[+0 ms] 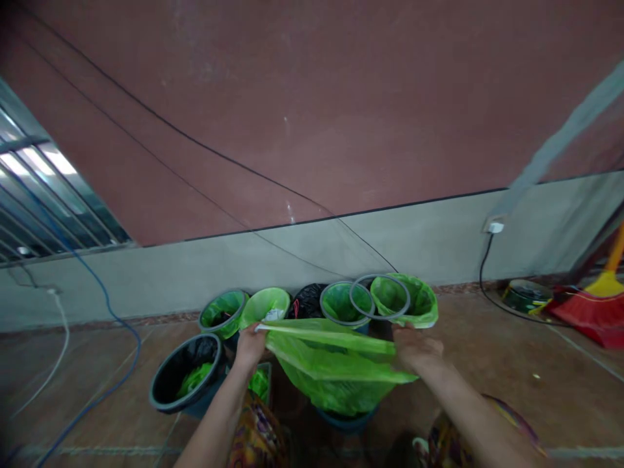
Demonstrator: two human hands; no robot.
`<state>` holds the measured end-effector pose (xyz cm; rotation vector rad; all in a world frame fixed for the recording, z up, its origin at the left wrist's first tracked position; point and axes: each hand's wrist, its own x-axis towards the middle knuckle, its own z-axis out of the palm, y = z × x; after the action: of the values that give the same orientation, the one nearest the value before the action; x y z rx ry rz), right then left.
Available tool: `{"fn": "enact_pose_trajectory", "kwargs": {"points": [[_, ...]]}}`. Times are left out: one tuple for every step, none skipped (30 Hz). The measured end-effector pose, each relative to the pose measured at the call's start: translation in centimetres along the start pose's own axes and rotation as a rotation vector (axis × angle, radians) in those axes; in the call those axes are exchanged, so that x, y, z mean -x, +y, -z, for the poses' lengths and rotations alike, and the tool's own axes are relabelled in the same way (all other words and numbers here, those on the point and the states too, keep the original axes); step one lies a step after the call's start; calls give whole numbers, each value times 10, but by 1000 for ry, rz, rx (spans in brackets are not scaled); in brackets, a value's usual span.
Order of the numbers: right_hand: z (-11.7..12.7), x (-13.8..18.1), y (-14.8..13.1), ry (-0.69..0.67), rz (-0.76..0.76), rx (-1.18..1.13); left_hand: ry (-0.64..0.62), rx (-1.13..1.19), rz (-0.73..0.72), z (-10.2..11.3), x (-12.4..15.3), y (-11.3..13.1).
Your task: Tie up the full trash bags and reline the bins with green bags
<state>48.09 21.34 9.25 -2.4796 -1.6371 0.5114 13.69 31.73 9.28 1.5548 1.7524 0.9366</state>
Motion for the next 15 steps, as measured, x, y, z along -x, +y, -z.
{"fn": "enact_pose_trajectory", "kwargs": {"points": [[-5, 6, -13, 24, -5, 92, -18, -9, -46, -3, 1, 7], [-11, 13, -26, 51, 77, 113, -44, -14, -84, -7, 3, 15], [-18, 18, -39, 57, 194, 79, -73, -18, -124, -10, 5, 22], [-26, 21, -51, 63, 272, 47, -100, -23, -159, -12, 8, 29], [-32, 24, -60, 71, 325, 40, -119, -28, -182, -14, 10, 35], [-38, 24, -66, 58, 357, 40, -129, -36, -193, -14, 12, 40], [-41, 23, -68, 43, 367, 53, -129, -57, -197, -13, 13, 42], [-42, 21, -67, 32, 369, 67, -120, -100, -195, -10, 14, 43], [-40, 18, -64, 34, 368, 76, -101, -163, -190, -6, 14, 42], [-35, 15, -59, 51, 357, 79, -78, -242, -183, -2, 13, 39], [-27, 12, -53, 83, 339, 79, -54, -331, -178, 3, 12, 35], [-18, 9, -46, 124, 319, 81, -30, -419, -178, 7, 11, 30], [-7, 7, -41, 162, 290, 87, -8, -499, -180, 11, 11, 24], [5, 5, -35, 190, 254, 96, 10, -563, -182, 14, 10, 19], [16, 4, -30, 213, 223, 101, 23, -612, -179, 16, 11, 14]]}}
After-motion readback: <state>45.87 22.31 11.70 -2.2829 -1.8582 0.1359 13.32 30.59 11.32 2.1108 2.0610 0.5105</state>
